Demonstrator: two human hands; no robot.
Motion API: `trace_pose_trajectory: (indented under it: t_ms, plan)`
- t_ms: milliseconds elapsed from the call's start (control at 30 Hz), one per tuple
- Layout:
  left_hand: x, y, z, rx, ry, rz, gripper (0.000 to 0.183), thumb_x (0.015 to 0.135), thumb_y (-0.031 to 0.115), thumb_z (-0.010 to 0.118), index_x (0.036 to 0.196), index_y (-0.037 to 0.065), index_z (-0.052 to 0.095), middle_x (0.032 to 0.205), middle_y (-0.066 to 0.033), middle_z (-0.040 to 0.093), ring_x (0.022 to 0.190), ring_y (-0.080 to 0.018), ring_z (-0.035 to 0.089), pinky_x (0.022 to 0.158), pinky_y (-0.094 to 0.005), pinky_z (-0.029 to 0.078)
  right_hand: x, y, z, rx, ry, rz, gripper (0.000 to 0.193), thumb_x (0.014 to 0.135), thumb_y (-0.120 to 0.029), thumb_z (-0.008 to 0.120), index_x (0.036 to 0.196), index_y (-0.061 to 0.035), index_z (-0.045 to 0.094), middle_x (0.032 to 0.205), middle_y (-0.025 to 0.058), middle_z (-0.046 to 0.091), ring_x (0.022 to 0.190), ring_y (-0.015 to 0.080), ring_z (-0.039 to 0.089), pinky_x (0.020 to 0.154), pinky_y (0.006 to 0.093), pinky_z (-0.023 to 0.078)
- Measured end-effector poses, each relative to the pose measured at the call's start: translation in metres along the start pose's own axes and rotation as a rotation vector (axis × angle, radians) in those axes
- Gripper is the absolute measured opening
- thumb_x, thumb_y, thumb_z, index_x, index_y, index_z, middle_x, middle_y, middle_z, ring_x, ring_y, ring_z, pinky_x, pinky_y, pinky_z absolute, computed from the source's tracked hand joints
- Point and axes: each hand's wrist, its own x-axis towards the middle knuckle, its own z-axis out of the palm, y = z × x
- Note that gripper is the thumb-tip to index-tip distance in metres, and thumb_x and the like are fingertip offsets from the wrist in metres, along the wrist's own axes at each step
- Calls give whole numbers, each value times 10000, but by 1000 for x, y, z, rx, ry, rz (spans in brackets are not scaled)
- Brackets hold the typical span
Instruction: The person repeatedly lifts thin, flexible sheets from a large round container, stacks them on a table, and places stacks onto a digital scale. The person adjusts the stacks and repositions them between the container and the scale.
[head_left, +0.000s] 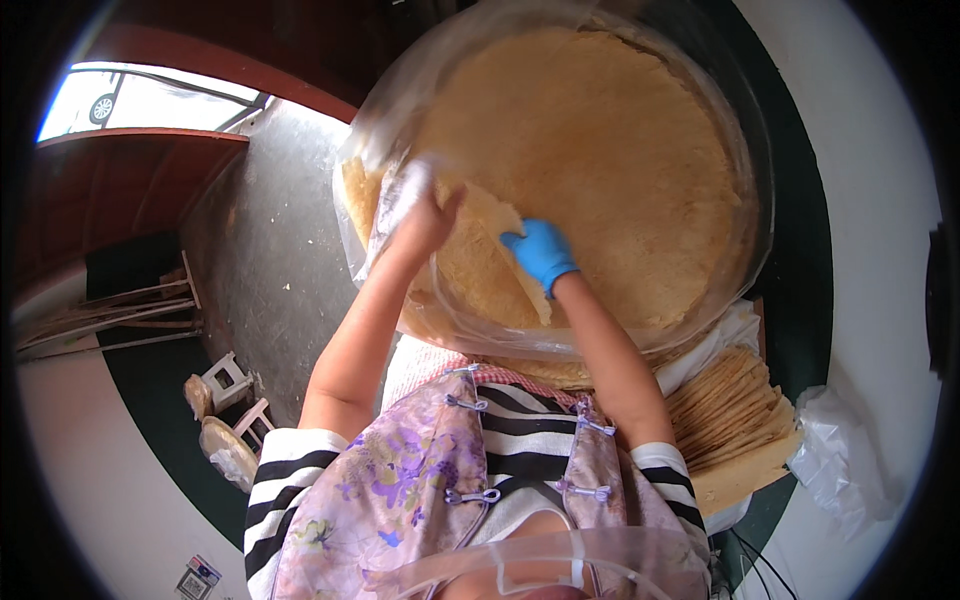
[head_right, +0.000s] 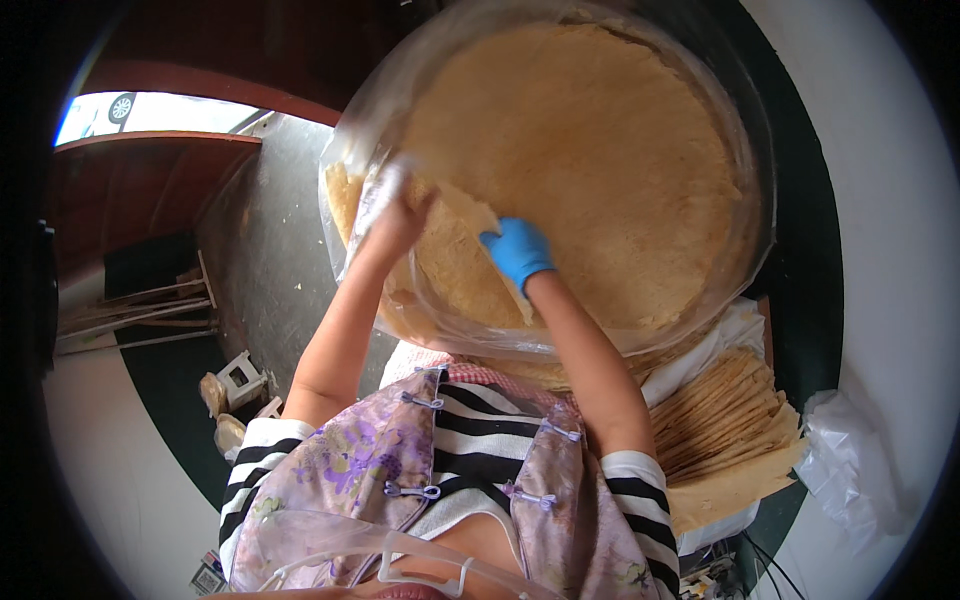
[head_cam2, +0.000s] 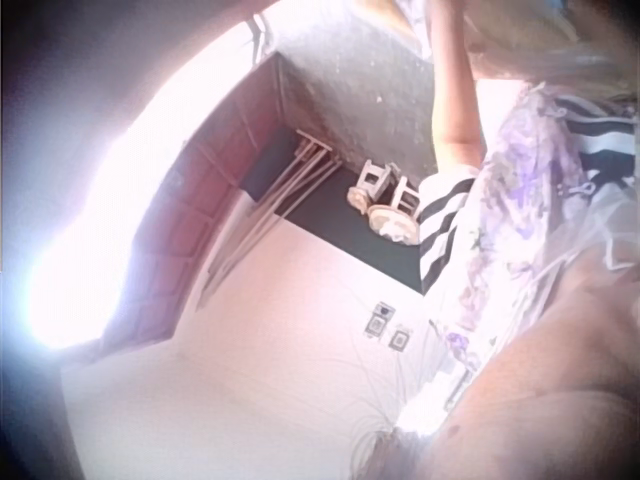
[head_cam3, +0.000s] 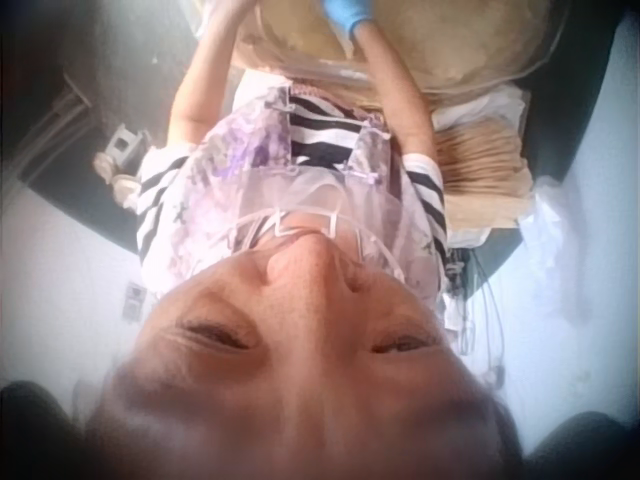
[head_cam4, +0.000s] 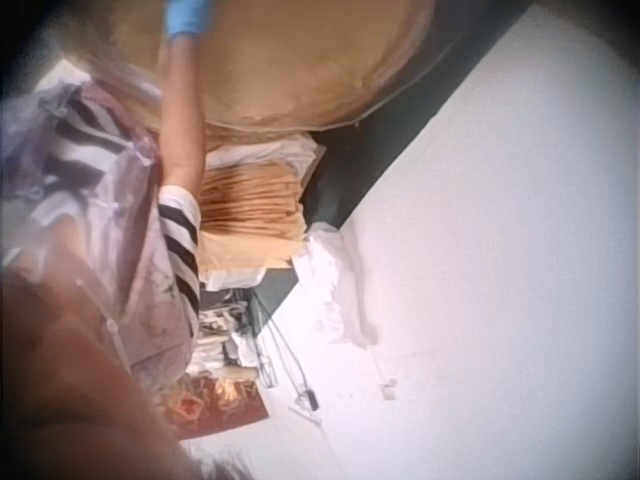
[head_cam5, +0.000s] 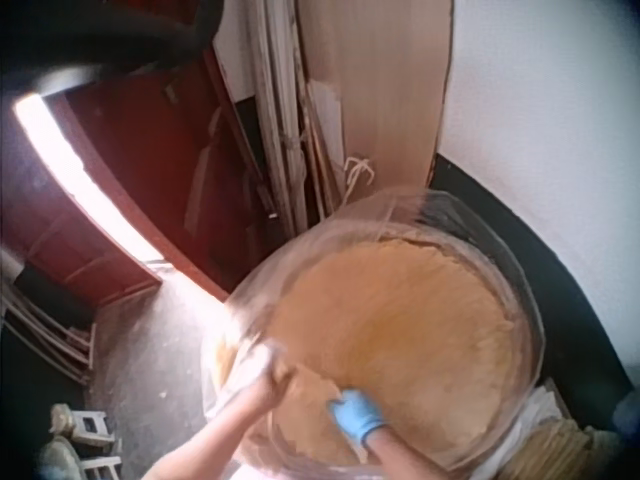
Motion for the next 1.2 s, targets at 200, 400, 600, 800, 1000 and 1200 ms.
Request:
trace_pose_trajectory:
  t_ms: [200, 400, 600, 800, 1000, 1200]
  plan:
    - [36, 11, -11, -1466, 549, -433, 531, 919, 222, 545, 1362, 89, 284, 1212, -93, 489, 1088, -209, 512, 933, -344, 406, -7, 77, -85, 797, 73, 93, 326, 792, -191, 659, 1009, 50, 626, 898, 86, 659, 752, 169, 616, 683, 310, 504]
    - [34, 58, 79, -644, -80, 65, 398, 850, 138, 610, 1219, 29, 509, 1111, -91, 598, 984, -188, 575, 826, -305, 466, -46, 150, -134, 890, 421, 159, 387, 784, -172, 687, 1076, 64, 594, 1015, 112, 636, 853, 192, 609, 746, 306, 498]
    - [92, 82, 131, -487, -263, -4, 460, 788, 222, 657, 1165, -6, 522, 1096, -167, 591, 959, -288, 582, 819, -367, 465, -76, 205, -132, 954, 597, 284, 422, 781, -175, 704, 1098, 73, 578, 1041, 134, 620, 877, 223, 599, 774, 320, 495]
    - [177, 114, 180, -730, 19, -239, 409, 764, 195, 691, 1070, -40, 556, 1010, -160, 618, 909, -305, 598, 777, -391, 474, -81, 211, -115, 1003, 621, 287, 429, 767, -162, 716, 1103, 66, 579, 1037, 126, 621, 873, 227, 601, 749, 332, 502]
    - [210, 125, 168, -918, -299, -400, 347, 752, 172, 709, 1020, -26, 614, 924, -120, 654, 816, -245, 620, 718, -339, 484, -89, 189, -119, 885, 742, 365, 506, 773, -132, 699, 1201, 69, 517, 1167, 169, 572, 998, 242, 578, 842, 317, 476]
    - [150, 177, 121, -853, -247, 125, 307, 784, 124, 696, 1048, -7, 610, 958, -92, 651, 834, -168, 615, 687, -300, 493, -119, 101, -87, 913, 953, 119, 888, 716, -230, 755, 1407, 12, 253, 1430, 180, 332, 1268, 300, 379, 1016, 391, 360]
